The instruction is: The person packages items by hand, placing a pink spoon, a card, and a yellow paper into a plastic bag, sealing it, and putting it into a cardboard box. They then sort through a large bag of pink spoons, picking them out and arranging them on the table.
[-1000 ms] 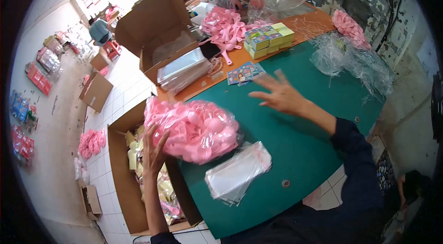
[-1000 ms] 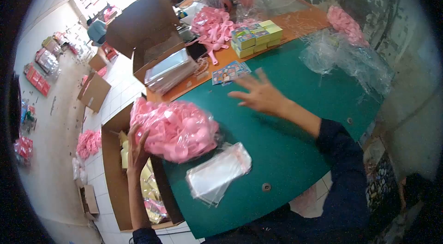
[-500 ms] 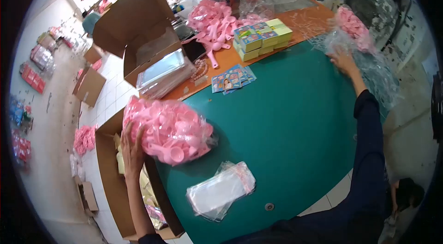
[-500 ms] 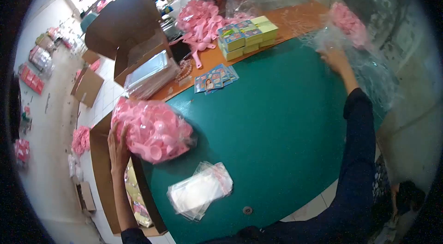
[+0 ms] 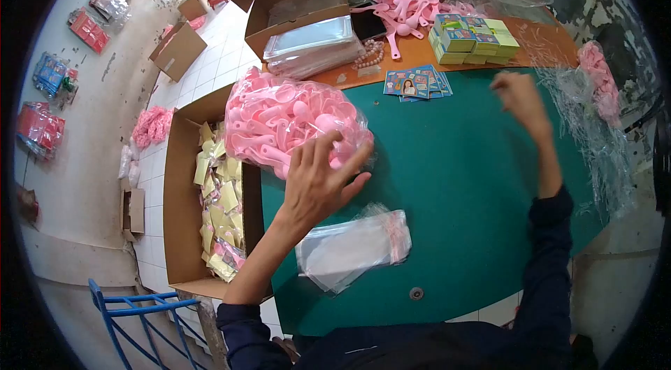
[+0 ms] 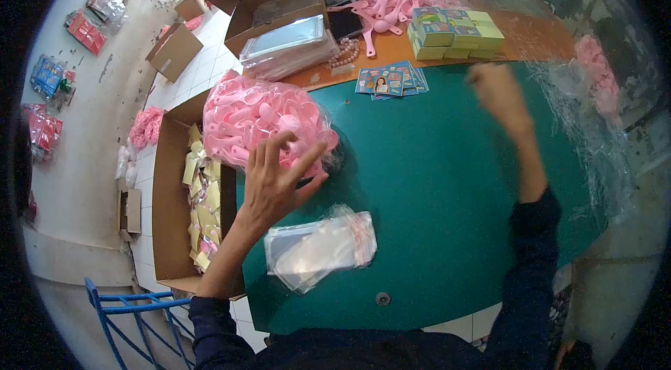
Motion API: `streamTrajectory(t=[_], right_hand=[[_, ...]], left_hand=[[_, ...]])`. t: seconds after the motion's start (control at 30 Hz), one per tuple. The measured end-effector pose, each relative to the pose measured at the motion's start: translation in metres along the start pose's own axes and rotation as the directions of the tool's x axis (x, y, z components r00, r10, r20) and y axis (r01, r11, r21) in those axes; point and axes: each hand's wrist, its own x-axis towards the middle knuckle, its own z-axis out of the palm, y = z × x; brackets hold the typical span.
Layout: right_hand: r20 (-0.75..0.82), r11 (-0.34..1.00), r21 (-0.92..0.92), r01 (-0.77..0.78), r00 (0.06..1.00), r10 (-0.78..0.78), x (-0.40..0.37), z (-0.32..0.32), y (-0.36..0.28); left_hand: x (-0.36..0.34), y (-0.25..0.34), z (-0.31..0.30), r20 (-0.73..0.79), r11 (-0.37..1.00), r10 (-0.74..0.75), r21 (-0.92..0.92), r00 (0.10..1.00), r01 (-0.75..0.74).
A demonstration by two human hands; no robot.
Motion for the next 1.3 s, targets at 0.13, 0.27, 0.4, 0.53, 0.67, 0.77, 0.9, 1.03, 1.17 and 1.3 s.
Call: streamTrajectory(t=[0.13,0.27,0.4,0.53,0.67,0.77,0.9,1.03,1.17,1.3], right_hand=[[0.228,0.884,0.431,0.181,0.926,-0.301,-0.002,0.053,-0.107],[-0.051,0.689,0.505,0.519,0.815,-0.577,-0.008,0.105,-0.174],[-0.089,0.730,0.222,0.646,0.759,-0.644,-0.011,0.121,-0.202],[-0.128,0.743,0.141,0.655,0.756,-0.642,-0.013,0.136,-0.209],[-0.229,0.735,0.294,0.611,0.791,-0.567,-0.020,0.151,-0.209],[-0.303,0.691,0.372,0.620,0.785,-0.540,-0.020,0.148,-0.210],[-0.208,0.651,0.623,0.434,0.894,-0.397,-0.021,0.146,-0.203],[-0.251,0.666,0.560,0.493,0.867,-0.431,-0.021,0.154,-0.197],[-0.326,0.673,0.430,0.602,0.799,-0.506,-0.021,0.154,-0.201],[-0.336,0.678,0.382,0.628,0.778,-0.532,-0.021,0.154,-0.206]], left_hand=[[-0.024,-0.030,0.035,-0.043,0.956,-0.215,-0.215,0.976,0.201],[-0.043,-0.042,0.037,-0.055,0.959,-0.161,-0.246,0.985,0.143],[-0.048,-0.059,0.035,-0.033,0.938,-0.060,-0.343,0.998,0.045],[-0.052,-0.067,0.039,-0.184,0.905,-0.117,-0.425,0.976,0.028],[-0.056,-0.045,0.031,-0.386,0.994,-0.065,-0.109,0.920,0.025],[-0.057,-0.033,0.036,-0.288,0.999,0.026,-0.034,0.957,-0.038],[-0.046,-0.032,0.048,-0.195,0.995,-0.041,-0.095,0.980,0.023],[-0.040,-0.028,0.053,-0.198,0.989,-0.145,-0.060,0.969,0.136],[-0.038,-0.024,0.057,-0.175,0.977,-0.205,0.016,0.963,0.211],[-0.038,-0.024,0.060,-0.238,0.971,-0.237,-0.070,0.942,0.227]])
